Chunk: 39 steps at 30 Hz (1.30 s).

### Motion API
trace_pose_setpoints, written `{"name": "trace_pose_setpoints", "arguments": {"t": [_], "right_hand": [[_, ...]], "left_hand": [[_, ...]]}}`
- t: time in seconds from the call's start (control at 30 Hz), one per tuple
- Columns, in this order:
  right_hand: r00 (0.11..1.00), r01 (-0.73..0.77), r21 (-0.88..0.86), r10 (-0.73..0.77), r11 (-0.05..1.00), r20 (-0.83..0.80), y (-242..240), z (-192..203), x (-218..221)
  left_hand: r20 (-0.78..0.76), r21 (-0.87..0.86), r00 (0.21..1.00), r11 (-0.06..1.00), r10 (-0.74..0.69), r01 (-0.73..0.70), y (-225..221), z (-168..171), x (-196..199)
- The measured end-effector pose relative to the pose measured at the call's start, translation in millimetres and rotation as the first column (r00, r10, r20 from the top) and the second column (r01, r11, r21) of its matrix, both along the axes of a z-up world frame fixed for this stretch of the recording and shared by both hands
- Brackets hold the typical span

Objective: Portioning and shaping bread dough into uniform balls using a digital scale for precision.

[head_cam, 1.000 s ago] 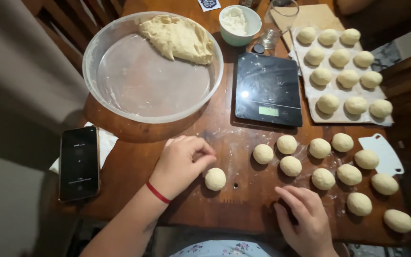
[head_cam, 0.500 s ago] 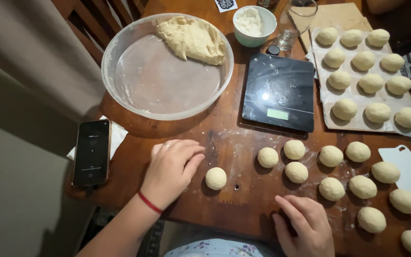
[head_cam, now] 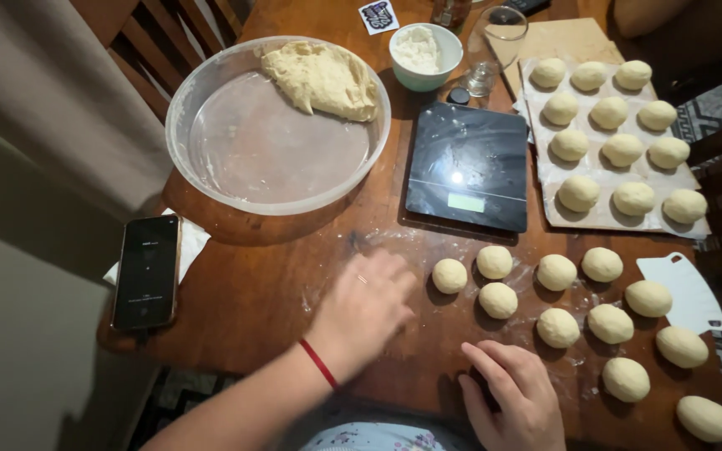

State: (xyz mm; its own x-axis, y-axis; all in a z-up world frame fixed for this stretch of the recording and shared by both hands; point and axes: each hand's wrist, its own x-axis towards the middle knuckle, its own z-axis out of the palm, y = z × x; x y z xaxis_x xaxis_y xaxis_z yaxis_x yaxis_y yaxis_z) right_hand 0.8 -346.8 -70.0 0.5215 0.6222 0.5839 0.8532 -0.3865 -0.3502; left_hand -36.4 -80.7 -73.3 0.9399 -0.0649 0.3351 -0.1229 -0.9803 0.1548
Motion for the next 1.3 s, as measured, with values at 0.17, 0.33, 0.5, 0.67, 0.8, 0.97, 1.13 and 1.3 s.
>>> {"name": "trace_pose_setpoints", "arguments": {"t": [0.17, 0.33, 0.5, 0.67, 0.8, 0.97, 1.13, 1.3], "right_hand": [[0.999, 0.033, 0.014, -0.032, 0.999, -0.034, 0, 6, -4], [0.996, 0.057, 0.030, -0.055, 0.998, -0.070, 3, 8, -6], [0.998, 0.049, 0.025, -0.047, 0.998, -0.052, 3, 7, -6], [0.998, 0.058, 0.023, -0.057, 0.998, -0.040, 2, 5, -7], [0.995, 0.081, 0.017, -0.080, 0.997, -0.053, 0, 2, -7], [0.995, 0.072, 0.007, -0.071, 0.997, -0.065, 4, 8, -7], [0.998, 0.057, 0.016, -0.056, 0.998, -0.042, 5, 7, -8], [0.998, 0.048, 0.035, -0.047, 0.998, -0.032, 2, 6, -4]], "left_hand": [[-0.053, -0.148, 0.992, 0.981, 0.117, -0.124, 50, -4, -28], [-0.045, -0.394, 0.995, 0.917, -0.091, 0.066, 40, 18, -66], [0.090, -0.382, 0.970, 0.892, -0.224, 0.242, 6, 11, -62], [0.008, -0.248, 0.999, 0.968, -0.038, 0.039, 37, -9, -26], [0.049, -0.232, 0.998, 0.972, 0.050, -0.037, 71, -4, -51], [-0.027, -0.400, 0.991, 0.910, -0.132, 0.111, 38, 12, -64], [-0.146, -0.295, 0.948, 0.927, -0.284, 0.232, 23, 7, -21], [-0.235, -0.167, 0.948, 0.951, 0.217, -0.259, 59, 5, -1]]}}
